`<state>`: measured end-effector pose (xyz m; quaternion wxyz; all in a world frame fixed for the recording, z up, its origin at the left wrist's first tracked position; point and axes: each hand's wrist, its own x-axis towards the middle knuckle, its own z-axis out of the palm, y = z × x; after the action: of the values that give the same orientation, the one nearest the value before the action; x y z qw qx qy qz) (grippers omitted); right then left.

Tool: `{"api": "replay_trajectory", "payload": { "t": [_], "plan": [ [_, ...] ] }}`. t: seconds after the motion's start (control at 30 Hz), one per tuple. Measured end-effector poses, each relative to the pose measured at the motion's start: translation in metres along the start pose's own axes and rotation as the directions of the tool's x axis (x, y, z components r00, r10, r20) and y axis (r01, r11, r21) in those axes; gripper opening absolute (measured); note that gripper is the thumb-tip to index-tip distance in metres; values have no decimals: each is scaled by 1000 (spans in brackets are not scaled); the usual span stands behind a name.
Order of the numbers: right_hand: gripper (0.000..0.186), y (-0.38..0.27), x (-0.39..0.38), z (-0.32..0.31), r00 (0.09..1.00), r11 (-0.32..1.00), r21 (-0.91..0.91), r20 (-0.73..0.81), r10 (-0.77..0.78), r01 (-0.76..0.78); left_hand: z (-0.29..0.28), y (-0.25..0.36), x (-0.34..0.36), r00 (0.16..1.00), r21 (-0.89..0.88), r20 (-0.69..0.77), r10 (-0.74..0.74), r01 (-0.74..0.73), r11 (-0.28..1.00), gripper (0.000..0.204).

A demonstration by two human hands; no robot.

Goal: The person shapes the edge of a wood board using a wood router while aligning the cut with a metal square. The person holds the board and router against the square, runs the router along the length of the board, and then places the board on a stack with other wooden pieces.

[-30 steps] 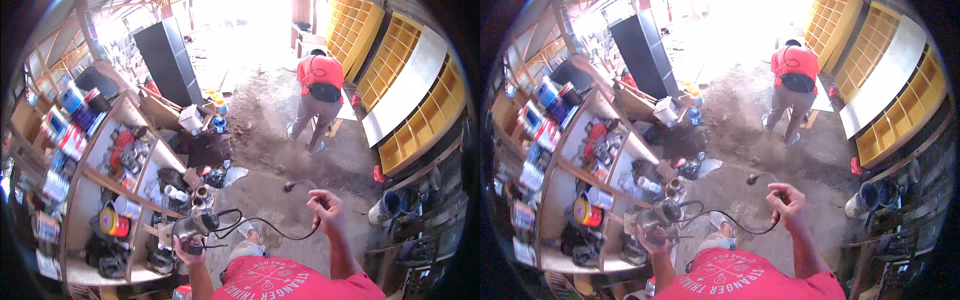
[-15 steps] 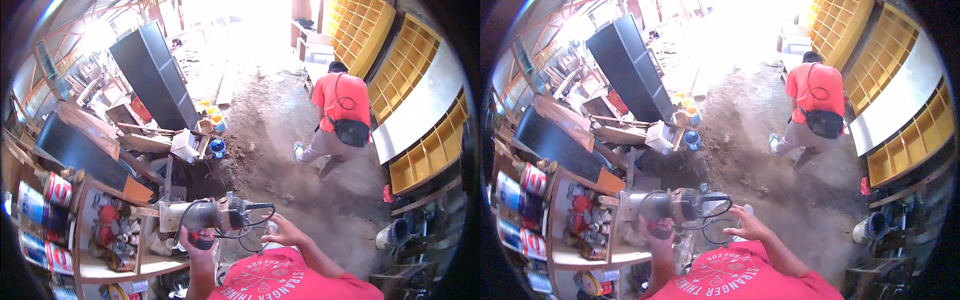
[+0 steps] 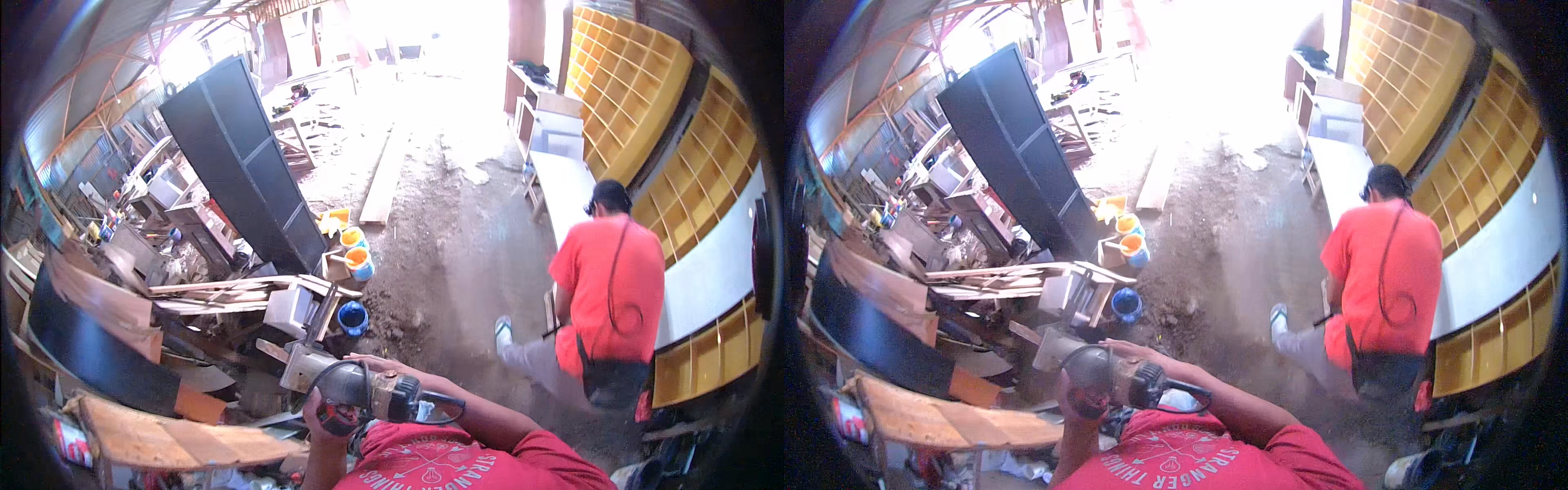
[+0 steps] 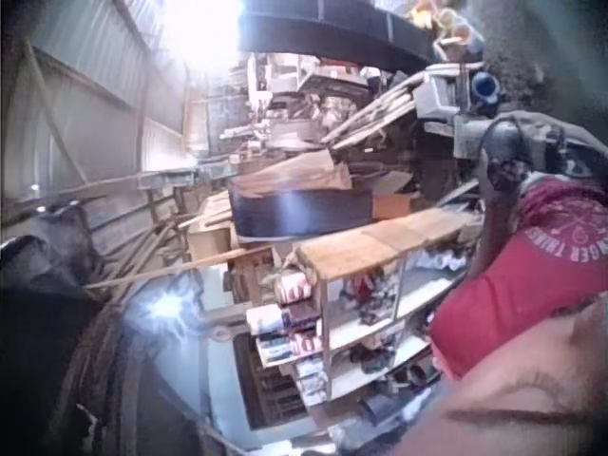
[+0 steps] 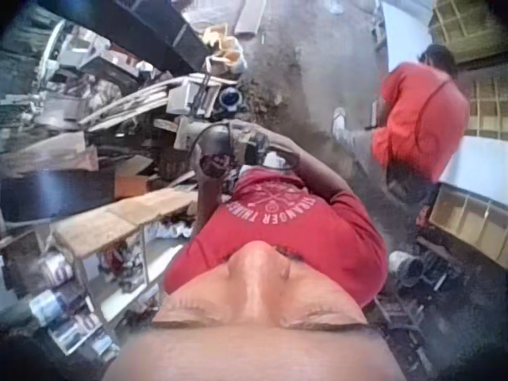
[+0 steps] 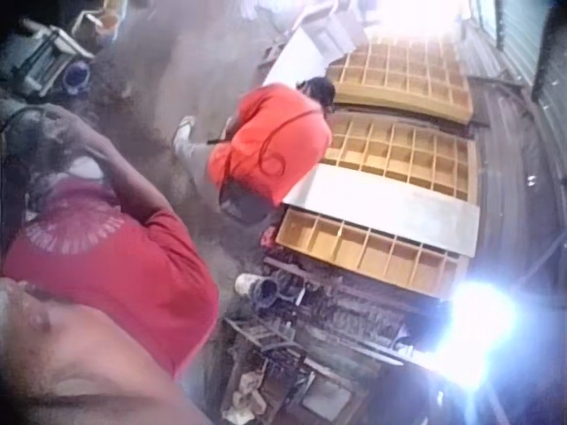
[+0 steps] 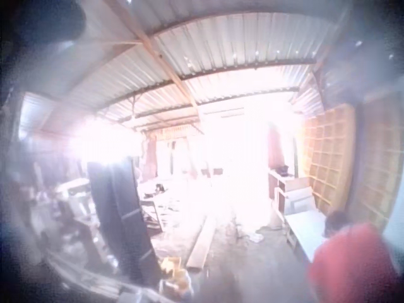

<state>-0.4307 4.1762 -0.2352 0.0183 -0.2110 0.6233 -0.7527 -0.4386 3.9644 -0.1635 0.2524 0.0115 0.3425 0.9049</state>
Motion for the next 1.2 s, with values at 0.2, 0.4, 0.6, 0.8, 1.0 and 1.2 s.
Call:
{"api": "replay_trajectory", "payload": {
  "t": [0.2,0.4,0.6,0.8,1.0,1.2],
  "plan": [
    [39,-5,123,-198,961,960,145,-105,257,-240,-9,-43,227,988,-97,66,-138,144,985,73],
    [22,-37,206,-474,989,960,-274,-144,24,-63,-8,-67,492,960,-208,172,-223,257,944,66],
    [27,-106,270,-615,908,779,-593,182,376,-204,50,-74,726,995,-146,25,-97,100,984,56],
    [19,64,367,-821,884,525,-805,0,467,-277,125,-98,949,993,-196,103,61,-40,980,70],
    [17,132,567,-1036,894,900,-287,-402,199,-330,184,-90,1100,990,-154,130,50,-30,988,83],
    [23,29,748,-1224,944,959,279,-327,46,50,207,-92,1293,995,-111,-91,-48,38,993,51]
  ]
}}
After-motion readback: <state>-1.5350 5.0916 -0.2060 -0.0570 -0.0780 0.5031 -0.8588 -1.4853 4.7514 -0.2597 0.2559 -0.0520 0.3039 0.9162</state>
